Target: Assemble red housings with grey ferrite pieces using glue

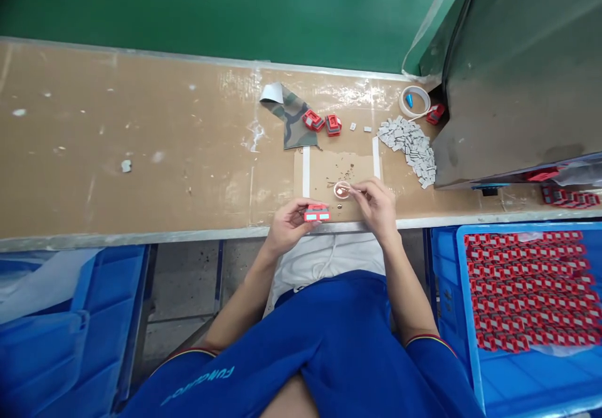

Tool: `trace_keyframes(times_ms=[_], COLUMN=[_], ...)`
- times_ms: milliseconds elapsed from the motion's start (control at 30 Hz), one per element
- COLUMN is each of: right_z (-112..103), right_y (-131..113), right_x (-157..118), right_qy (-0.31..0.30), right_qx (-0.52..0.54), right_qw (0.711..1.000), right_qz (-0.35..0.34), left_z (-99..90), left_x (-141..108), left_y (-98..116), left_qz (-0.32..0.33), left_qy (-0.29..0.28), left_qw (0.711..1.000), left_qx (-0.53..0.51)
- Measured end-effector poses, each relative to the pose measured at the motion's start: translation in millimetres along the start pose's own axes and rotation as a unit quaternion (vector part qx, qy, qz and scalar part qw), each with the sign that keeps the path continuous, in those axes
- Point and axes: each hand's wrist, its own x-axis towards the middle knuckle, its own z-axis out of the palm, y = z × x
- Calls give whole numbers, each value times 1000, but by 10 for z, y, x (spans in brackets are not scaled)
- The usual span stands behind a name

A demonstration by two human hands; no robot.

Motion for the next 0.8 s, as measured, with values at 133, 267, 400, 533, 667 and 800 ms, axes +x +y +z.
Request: trace_keyframes(times_ms=[133, 267, 400, 533, 667, 800], right_z=[68, 98, 120, 112, 54, 26], right_y=[-4, 23, 75, 24, -137, -279], right_x=[71, 32, -54, -129, -240, -297], right_qy=[42, 61, 77, 107, 84, 25], right_qx=[4, 72, 171, 219, 207, 152], right_qw=[999, 994, 971, 952, 963, 984], right_qz=[-10, 47, 151, 186, 150, 84], left_z=[5, -6, 3, 34, 65, 76], left_x=[10, 19, 34, 37, 40, 44], left_y=[0, 3, -5, -16, 1, 23], left_qz=[6, 14, 30, 60, 98, 108], left_qy=[0, 2, 4, 13, 16, 13], left_qw=[1000, 999, 996, 987, 974, 969], left_qx=[12, 39, 84, 149, 202, 222])
